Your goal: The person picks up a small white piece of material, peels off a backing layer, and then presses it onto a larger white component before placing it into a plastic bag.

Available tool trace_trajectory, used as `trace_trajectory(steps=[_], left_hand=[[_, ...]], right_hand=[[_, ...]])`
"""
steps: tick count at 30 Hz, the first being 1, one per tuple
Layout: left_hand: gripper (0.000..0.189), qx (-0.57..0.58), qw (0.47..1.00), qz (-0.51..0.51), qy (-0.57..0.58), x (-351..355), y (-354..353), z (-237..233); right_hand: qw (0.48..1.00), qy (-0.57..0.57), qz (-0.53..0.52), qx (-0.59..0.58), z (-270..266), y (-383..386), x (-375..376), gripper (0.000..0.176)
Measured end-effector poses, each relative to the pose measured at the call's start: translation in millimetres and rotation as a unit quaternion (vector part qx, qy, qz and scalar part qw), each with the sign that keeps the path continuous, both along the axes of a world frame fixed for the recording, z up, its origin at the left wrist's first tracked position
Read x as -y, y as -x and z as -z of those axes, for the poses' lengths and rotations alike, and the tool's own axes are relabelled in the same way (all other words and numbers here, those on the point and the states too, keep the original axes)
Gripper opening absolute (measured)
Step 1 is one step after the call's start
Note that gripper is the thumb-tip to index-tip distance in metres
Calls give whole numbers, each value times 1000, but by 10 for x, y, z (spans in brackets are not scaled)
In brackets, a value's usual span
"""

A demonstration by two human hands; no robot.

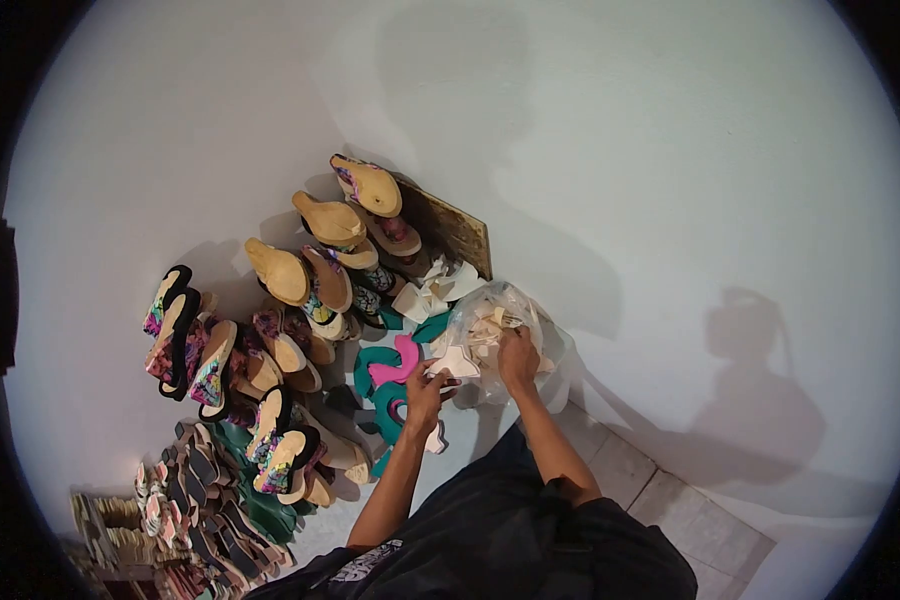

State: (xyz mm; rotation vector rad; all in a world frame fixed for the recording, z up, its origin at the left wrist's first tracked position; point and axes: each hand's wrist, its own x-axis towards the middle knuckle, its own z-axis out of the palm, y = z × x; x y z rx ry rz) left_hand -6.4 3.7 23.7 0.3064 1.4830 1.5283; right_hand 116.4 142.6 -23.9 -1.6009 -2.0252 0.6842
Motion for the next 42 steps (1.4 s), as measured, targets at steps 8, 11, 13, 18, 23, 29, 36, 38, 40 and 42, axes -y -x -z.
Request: trace_trajectory(steps=[8, 11, 13, 18, 23, 29, 36, 38, 40, 42], left_hand=[[26, -34, 999, -12, -18, -43, -46, -62], [26, -47, 999, -5, -15, -77, -81, -78], [27, -35, 999, 21, -36, -86, -111, -129], [26, 0, 998, 27, -51, -72, -130, -201], [23, 31, 997, 10, -72, -42, -82, -168], [22, 50, 995, 23, -79, -46, -79, -142], [23, 87, 992, 2, -91, -82, -93, -140], [24, 90, 991, 3, -94, -81, -83, -102], [25, 109, 990, 7, -93, -86, -85, -156], [25, 108, 989, 11, -100, -82, -108, -216]], right_hand=[[987, 10, -47, -154, -441, -62, -62, 12], [960, 51, -115, -251, -587, -22, -8, 12], [945, 30, -153, -288, -619, 4, 31, 12], [926, 213, -193, -243, -797, 10, 103, 15], [914, 138, -238, -300, -649, -47, 92, 18], [914, 155, -185, -326, -716, -39, 158, 25], [929, 142, -141, -312, -662, -30, 107, 22], [925, 149, -144, -318, -651, -22, 108, 21], [922, 155, -146, -324, -676, -14, 133, 21], [910, 177, -130, -352, -687, 5, 166, 20]])
